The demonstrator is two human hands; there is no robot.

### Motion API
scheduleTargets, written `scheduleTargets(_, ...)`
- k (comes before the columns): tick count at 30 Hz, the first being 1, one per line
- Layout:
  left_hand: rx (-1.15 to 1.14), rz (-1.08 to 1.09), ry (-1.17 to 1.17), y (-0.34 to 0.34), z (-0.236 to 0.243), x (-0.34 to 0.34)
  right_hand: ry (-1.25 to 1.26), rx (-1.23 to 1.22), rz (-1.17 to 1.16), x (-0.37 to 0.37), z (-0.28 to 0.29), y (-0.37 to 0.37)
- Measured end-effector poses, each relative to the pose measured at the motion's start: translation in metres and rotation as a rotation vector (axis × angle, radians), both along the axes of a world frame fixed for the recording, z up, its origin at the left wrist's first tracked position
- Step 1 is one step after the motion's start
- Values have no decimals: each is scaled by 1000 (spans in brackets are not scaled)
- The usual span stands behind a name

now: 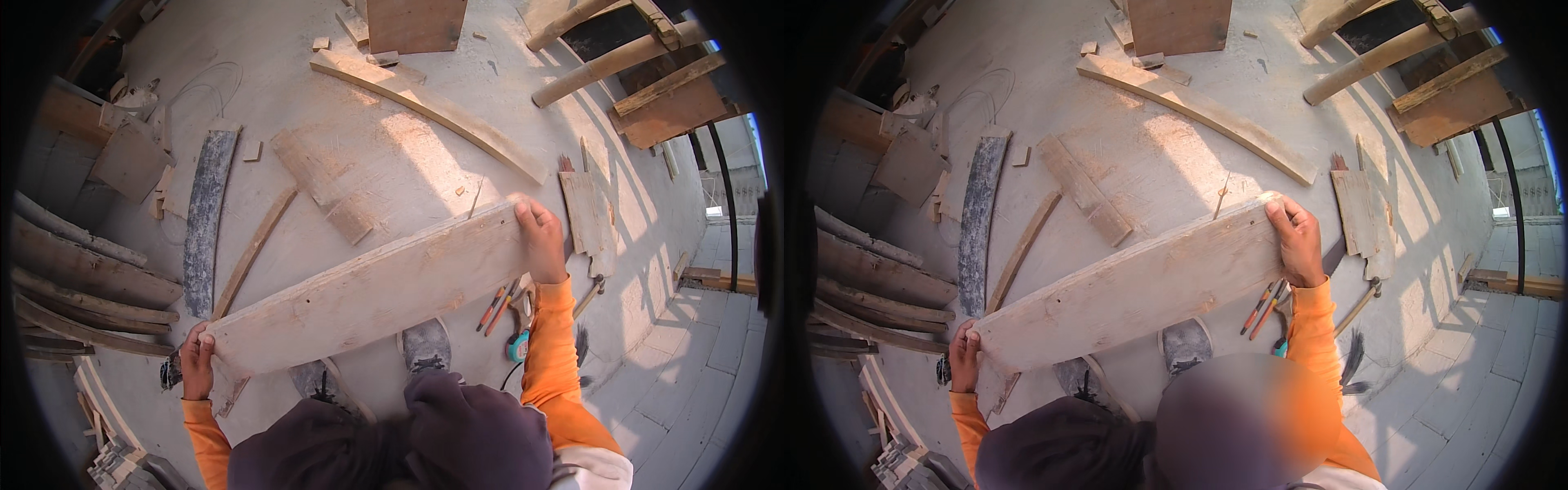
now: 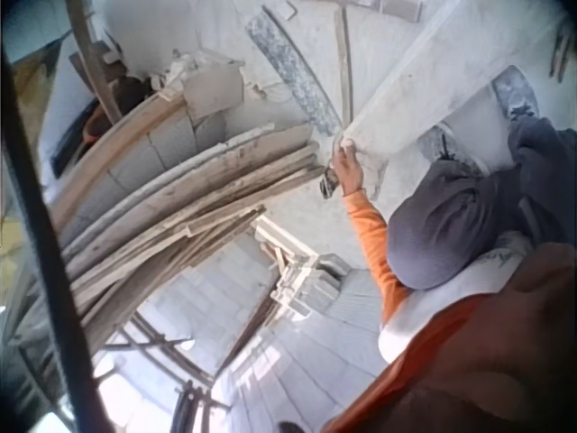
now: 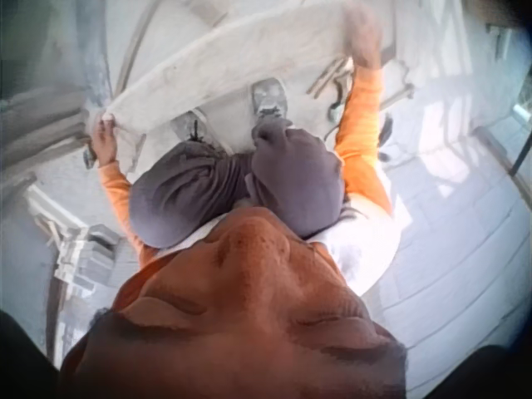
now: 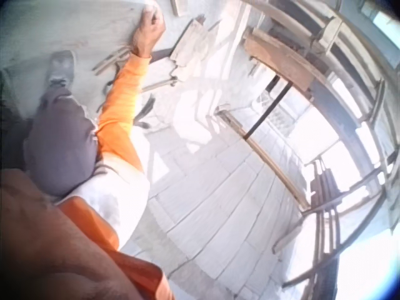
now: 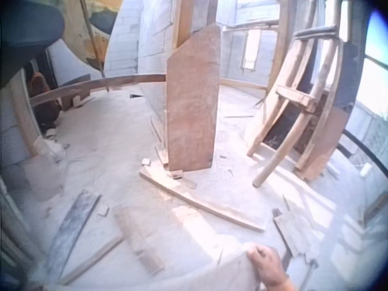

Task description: The person saws a piece of wood, holds the cut pieces together, and then nails them using a hammer.

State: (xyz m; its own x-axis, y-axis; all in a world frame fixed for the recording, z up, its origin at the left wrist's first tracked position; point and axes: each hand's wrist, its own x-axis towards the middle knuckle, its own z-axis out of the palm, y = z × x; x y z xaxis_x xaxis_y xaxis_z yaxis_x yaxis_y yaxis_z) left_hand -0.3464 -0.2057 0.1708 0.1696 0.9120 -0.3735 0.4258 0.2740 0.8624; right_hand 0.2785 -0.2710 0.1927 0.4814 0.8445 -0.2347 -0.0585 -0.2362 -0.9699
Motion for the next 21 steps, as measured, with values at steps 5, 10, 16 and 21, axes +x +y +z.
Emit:
scheduleTargets(5, -189, 31, -35, 18, -39, -7, -82, -222, 21, -4, -49, 17)
scheduleTargets(10, -178, 27, 11, 21, -51, -17, 121, -220, 38, -9, -88, 15)
scheduleTargets(16, 5, 92, -37, 10, -25, -4, 209, -58, 79, 4, -91, 6)
scheduleTargets(21, 257, 82, 60, 9, 20, 15, 224, 7, 146, 40, -94, -7)
